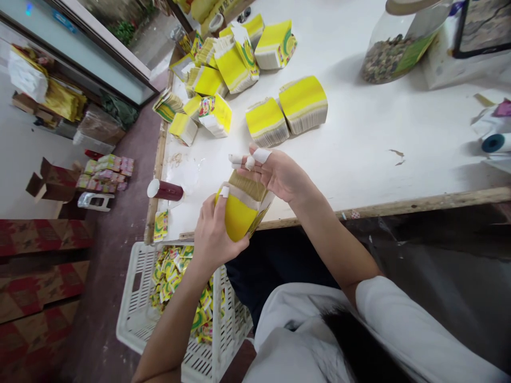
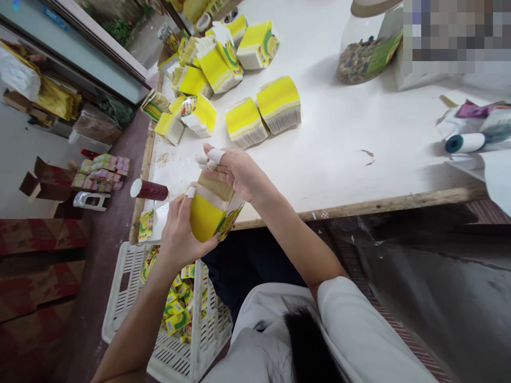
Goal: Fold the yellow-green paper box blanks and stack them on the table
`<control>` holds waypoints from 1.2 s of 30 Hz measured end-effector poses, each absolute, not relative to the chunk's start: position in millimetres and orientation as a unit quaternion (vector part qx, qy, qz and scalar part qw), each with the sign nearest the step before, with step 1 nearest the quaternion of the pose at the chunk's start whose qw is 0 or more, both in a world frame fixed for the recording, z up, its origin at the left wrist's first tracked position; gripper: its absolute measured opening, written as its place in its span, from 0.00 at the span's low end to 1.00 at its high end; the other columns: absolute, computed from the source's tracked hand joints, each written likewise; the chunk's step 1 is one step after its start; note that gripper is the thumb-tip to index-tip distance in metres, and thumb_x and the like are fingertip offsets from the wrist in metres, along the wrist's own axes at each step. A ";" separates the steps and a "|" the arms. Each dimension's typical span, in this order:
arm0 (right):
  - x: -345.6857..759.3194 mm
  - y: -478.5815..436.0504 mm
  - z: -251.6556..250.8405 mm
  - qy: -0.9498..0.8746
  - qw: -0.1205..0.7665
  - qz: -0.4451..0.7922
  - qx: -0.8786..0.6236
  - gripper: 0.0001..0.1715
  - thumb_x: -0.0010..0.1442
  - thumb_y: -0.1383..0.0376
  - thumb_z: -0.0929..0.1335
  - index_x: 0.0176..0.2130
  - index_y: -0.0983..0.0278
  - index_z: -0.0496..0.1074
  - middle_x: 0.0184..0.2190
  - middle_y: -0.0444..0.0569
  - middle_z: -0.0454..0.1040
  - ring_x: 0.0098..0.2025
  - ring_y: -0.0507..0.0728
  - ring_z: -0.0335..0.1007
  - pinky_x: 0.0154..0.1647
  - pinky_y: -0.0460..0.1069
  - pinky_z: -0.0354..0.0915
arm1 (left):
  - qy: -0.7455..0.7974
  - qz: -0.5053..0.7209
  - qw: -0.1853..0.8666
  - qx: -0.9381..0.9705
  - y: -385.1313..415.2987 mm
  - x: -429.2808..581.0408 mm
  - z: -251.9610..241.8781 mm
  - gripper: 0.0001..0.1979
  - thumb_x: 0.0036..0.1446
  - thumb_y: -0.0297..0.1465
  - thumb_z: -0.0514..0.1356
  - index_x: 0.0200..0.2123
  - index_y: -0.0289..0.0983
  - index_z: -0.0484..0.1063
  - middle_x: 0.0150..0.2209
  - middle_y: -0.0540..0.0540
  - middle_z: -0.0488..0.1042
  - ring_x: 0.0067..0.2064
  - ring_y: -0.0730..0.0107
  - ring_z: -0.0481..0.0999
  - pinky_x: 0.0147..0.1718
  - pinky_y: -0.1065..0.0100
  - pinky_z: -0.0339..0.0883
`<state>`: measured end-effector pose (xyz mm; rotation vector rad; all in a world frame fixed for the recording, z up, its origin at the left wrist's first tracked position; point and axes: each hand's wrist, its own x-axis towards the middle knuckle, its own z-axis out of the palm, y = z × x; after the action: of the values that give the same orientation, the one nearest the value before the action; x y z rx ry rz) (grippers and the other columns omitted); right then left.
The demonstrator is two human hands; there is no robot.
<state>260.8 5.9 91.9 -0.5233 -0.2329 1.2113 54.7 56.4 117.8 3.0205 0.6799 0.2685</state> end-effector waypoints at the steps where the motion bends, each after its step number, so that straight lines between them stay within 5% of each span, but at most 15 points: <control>1: 261.4 5.6 92.4 -0.107 0.786 0.560 -0.240 0.07 0.60 0.63 0.73 0.32 0.63 0.72 0.27 0.42 0.76 0.48 0.56 0.77 0.57 0.54 0.72 | 0.217 0.092 0.018 0.972 56.1 54.9 119.0 0.57 0.42 0.35 0.71 0.70 0.38 0.44 0.61 0.30 0.59 0.63 0.36 0.63 0.57 0.41 0.67; 15: 268.2 4.2 83.8 -0.079 0.800 0.563 -0.189 0.16 0.59 0.52 0.73 0.29 0.60 0.74 0.34 0.47 0.78 0.54 0.58 0.74 0.62 0.55 0.68 | 0.211 0.096 0.002 0.973 52.2 59.0 121.2 0.55 0.42 0.33 0.70 0.70 0.39 0.45 0.61 0.30 0.59 0.62 0.35 0.64 0.56 0.40 0.68; 23: 274.8 -0.6 84.4 -0.052 0.781 0.573 -0.244 0.24 0.59 0.46 0.70 0.25 0.62 0.71 0.32 0.51 0.77 0.51 0.59 0.75 0.52 0.52 0.75 | 0.212 0.098 -0.005 0.972 51.4 59.4 119.6 0.55 0.41 0.33 0.71 0.70 0.40 0.46 0.60 0.32 0.60 0.61 0.36 0.65 0.55 0.41 0.68; 30: 284.7 0.7 68.7 -0.048 0.766 0.586 -0.260 0.23 0.63 0.47 0.67 0.35 0.65 0.74 0.30 0.50 0.76 0.37 0.56 0.75 0.42 0.52 0.77 | 0.209 0.100 -0.007 0.973 53.4 57.4 118.7 0.56 0.41 0.32 0.71 0.70 0.39 0.45 0.59 0.31 0.60 0.60 0.36 0.66 0.55 0.41 0.69; 36: 292.2 -6.6 58.6 -0.088 0.761 0.599 -0.234 0.24 0.63 0.46 0.67 0.38 0.66 0.70 0.35 0.50 0.76 0.36 0.55 0.73 0.37 0.50 0.76 | 0.223 0.097 0.009 0.970 54.9 59.1 117.8 0.56 0.41 0.32 0.71 0.70 0.40 0.45 0.60 0.32 0.59 0.61 0.36 0.64 0.57 0.40 0.67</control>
<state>292.2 -6.6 58.6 -0.5103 -0.1916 1.3037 59.1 54.9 117.8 3.0303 0.6956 0.3024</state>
